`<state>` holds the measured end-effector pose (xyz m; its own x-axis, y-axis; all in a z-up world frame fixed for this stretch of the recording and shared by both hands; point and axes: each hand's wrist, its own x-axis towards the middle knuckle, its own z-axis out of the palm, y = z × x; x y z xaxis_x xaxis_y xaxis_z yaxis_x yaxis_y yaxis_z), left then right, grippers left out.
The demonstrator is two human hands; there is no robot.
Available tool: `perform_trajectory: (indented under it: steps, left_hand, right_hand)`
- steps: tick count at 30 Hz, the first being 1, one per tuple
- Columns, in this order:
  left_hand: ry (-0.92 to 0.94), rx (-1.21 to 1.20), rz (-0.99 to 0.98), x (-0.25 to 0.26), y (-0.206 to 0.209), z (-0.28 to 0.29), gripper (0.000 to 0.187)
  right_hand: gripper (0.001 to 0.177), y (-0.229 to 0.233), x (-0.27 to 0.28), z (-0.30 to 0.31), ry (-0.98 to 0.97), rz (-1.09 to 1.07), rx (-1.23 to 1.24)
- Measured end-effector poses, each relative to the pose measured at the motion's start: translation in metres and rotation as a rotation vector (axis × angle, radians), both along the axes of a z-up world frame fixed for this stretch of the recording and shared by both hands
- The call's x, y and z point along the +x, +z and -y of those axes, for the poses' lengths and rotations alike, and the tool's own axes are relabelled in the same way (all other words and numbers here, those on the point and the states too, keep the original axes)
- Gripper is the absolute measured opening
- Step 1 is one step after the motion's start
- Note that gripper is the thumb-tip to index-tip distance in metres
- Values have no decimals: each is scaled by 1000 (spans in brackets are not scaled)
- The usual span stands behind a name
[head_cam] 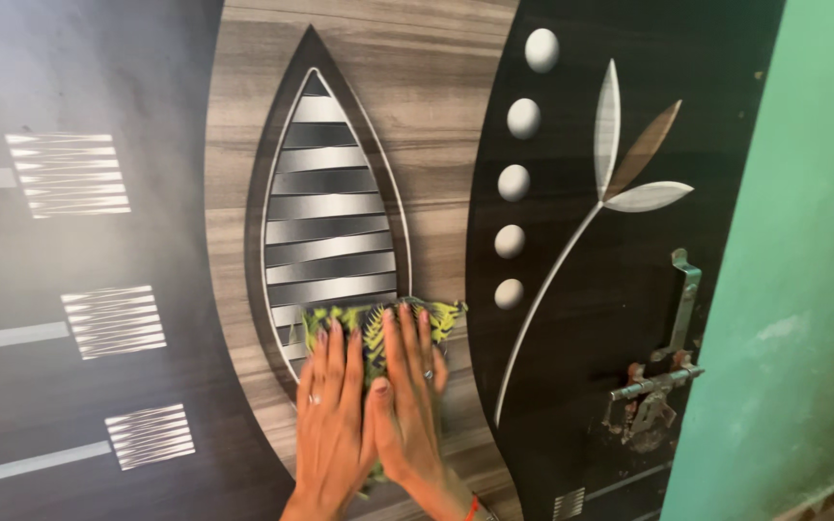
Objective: The person wipes the surface of a dark-colored door with a patterned cloth. They repeatedly rub the cloth over the door's decorative elements and flat areas, moving the cloth in various directions to clean the surface.
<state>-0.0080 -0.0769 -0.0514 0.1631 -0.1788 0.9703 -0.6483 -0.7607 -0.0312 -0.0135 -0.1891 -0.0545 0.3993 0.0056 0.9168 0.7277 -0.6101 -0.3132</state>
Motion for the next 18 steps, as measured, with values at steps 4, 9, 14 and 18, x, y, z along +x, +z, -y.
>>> perform_trajectory:
  steps: [4,9,14,18]
  left_hand:
    - [115,40,64,15,63,12,59]
    - [279,124,217,39,182,34,63]
    - [392,146,238,48,170,49,67]
    - [593,403,138,45,59,53,72]
  right_hand:
    - [70,46,10,23,-68,14,-28]
    - [59,160,42,63,-314,300,-101]
    - [56,149,57,89,-475,400,-226]
    - [63,32,58,111,-474,281,-345]
